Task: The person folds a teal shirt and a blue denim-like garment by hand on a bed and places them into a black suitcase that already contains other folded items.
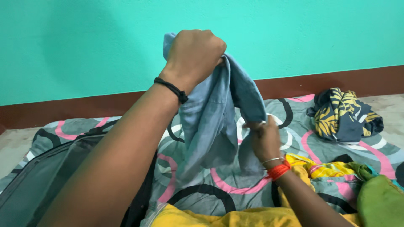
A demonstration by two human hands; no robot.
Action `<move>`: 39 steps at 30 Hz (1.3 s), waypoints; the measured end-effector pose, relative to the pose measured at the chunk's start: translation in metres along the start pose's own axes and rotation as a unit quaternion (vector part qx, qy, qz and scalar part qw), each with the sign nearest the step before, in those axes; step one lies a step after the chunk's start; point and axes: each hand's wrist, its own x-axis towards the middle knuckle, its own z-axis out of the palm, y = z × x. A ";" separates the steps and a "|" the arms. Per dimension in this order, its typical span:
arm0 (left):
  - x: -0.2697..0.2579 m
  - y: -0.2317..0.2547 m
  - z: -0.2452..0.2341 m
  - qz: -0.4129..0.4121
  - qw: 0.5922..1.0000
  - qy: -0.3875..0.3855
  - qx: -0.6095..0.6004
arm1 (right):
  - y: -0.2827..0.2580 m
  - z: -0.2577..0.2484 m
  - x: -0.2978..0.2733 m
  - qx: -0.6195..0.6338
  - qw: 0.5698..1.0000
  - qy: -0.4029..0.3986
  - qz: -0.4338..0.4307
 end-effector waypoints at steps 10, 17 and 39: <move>0.004 -0.011 -0.006 -0.003 1.000 0.002 0.014 | -0.024 0.071 -0.010 0.481 0.821 -0.250 0.179; -0.031 -0.063 -0.011 -0.051 0.995 -0.072 0.038 | 0.081 0.084 -0.068 0.320 0.864 -0.351 0.166; -0.068 -0.118 -0.071 0.109 0.977 -0.012 0.181 | 0.043 0.124 -0.143 0.120 0.885 -0.396 0.214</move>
